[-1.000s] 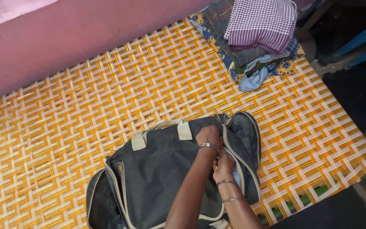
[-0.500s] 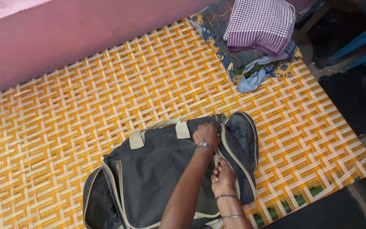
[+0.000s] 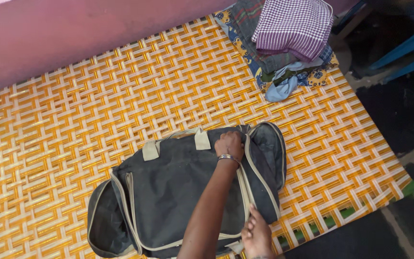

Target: The person packs folded clothes into a black duffel bag placed on a woven bed. They place several folded garments into the bag, press them down to fit, and then close the bag by zipping it shut.

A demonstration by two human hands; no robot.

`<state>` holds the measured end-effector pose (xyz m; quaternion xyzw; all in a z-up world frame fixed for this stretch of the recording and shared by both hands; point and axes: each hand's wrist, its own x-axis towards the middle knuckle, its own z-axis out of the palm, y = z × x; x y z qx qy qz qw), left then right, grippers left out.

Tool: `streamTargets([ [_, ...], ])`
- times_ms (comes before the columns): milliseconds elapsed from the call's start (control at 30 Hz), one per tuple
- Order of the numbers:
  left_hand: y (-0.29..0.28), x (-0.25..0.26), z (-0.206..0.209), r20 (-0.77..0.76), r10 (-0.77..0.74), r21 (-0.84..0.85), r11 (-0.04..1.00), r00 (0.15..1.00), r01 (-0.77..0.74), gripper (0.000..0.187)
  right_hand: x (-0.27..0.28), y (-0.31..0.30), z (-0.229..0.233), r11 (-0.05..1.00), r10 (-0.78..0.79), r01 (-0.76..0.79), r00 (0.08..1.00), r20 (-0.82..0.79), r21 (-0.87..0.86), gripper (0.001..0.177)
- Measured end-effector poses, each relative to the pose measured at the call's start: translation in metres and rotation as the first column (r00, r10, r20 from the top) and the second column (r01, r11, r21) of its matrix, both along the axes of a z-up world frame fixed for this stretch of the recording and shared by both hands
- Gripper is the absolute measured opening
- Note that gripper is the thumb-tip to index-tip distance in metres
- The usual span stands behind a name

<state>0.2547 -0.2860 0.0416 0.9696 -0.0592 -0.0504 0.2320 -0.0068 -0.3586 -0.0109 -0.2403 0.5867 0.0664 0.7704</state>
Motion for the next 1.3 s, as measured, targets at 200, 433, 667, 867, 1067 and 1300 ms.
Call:
streamTargets([
  [200, -0.005, -0.010, -0.010, 0.011, 0.041, 0.007, 0.999, 0.999, -0.042, 0.023, -0.050, -0.020, -0.034, 0.991, 0.107, -0.098, 0.990, -0.093, 0.094, 0.026],
  [433, 0.016, -0.074, -0.005, -0.195, 0.129, -0.154, 0.975, 0.972, -0.161, 0.015, -0.009, -0.025, -0.034, 0.985, 0.128, -0.133, 0.991, 0.045, 0.111, 0.021],
  [667, 0.044, -0.203, 0.014, -0.401, 0.030, -0.262, 0.954, 0.916, -0.146, 0.032, 0.021, -0.016, 0.009, 0.979, 0.204, -0.204, 0.979, 0.008, 0.015, 0.023],
  [867, 0.040, -0.222, 0.002, -0.321, -0.074, -0.258, 0.966, 0.944, -0.012, 0.043, 0.023, -0.012, -0.022, 0.982, 0.132, -0.113, 0.983, 0.130, -0.148, 0.031],
  [1067, 0.056, -0.220, 0.001, -0.418, -0.142, -0.295, 0.956, 0.897, 0.014, 0.038, 0.008, -0.001, -0.008, 0.973, 0.101, -0.106, 0.994, -0.030, -0.206, 0.027],
  [1300, 0.039, -0.189, 0.070, -0.625, 0.100, -0.021, 0.989, 0.774, -0.144, 0.059, 0.014, -0.002, 0.030, 0.980, 0.200, -0.200, 0.979, 0.035, -0.013, 0.025],
])
